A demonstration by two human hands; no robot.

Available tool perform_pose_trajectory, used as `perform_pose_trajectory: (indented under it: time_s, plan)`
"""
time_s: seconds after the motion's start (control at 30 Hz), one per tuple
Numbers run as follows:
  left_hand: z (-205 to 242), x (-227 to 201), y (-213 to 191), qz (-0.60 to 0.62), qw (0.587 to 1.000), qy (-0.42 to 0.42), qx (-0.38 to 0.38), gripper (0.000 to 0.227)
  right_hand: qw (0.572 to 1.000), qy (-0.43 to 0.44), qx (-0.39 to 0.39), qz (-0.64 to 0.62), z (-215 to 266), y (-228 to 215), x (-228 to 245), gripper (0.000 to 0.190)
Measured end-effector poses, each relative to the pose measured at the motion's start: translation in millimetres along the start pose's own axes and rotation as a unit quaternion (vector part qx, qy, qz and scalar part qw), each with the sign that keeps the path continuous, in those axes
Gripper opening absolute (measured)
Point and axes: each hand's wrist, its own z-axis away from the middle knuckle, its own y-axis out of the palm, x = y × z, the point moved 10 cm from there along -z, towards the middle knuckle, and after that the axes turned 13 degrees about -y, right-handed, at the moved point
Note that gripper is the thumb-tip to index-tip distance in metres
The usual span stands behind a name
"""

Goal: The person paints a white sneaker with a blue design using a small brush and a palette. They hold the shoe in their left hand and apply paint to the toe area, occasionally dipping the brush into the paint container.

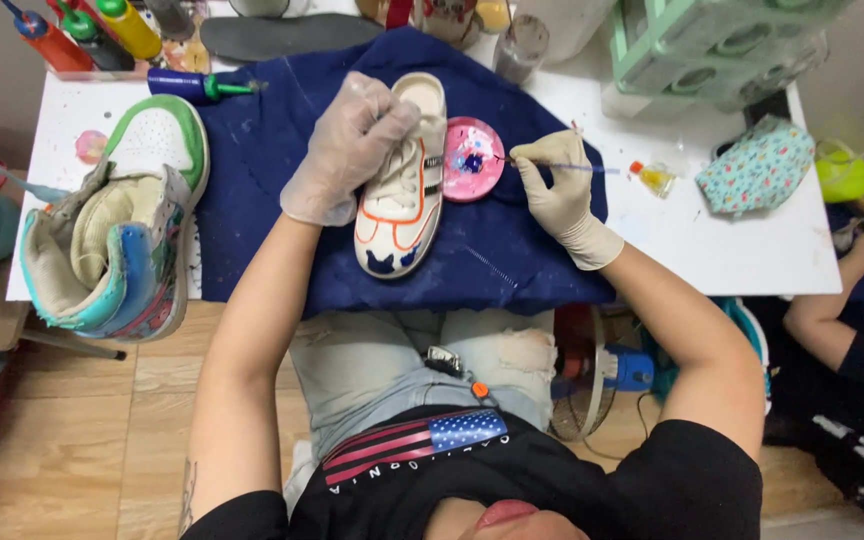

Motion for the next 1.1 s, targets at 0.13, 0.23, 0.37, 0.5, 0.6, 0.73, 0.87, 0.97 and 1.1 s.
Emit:
perform_pose_trajectory:
  time_s: [0.13, 0.23, 0.37, 0.5, 0.6, 0.73, 0.87, 0.97, 1.1]
  plan:
    - [-6.5, -15.1, 4.3, -0.033, 0.998, -0.022, 0.039, 0.037, 1.0, -0.015, 0.002, 0.009, 1.1, 10.8, -21.9, 0.012]
    - [-18.2, -28.5, 8.4, -0.134, 0.99, 0.018, 0.049, 0.065, 0.996, -0.059, -0.042, -0.053, 8.3, 23.0, -29.7, 0.005]
    - [-22.9, -8.3, 28.1, -0.205, 0.97, -0.045, 0.125, 0.065, 0.995, -0.039, -0.004, -0.09, 17.7, 39.2, -42.6, 0.014]
    - [-22.7, 12.2, 26.1, -0.218, 0.949, -0.19, 0.124, 0.039, 0.994, -0.03, 0.01, -0.108, 15.0, 39.5, -43.6, 0.017]
    - [-35.1, 15.3, 25.7, -0.162, 0.948, -0.252, 0.105, 0.033, 0.993, -0.031, 0.003, -0.114, 16.2, 37.3, -42.2, 0.018]
    - [-58.3, 10.7, 31.8, -0.078, 0.984, -0.132, 0.096, 0.05, 0.995, -0.031, 0.007, -0.098, 28.1, 37.1, -49.7, 0.016]
    - [-47.3, -3.9, 17.8, 0.118, 0.973, -0.195, 0.044, 0.048, 0.995, -0.029, 0.023, -0.095, 25.9, 38.8, -51.6, 0.015]
    - [-33.1, -17.2, 9.6, 0.224, 0.949, -0.221, 0.034, 0.04, 0.995, -0.023, 0.037, -0.091, 30.0, 45.1, -53.4, 0.013]
    - [-42.4, 35.1, 14.4, 0.269, 0.948, -0.166, 0.019, 0.037, 0.996, -0.014, 0.038, -0.08, 24.1, 41.1, -48.0, 0.013]
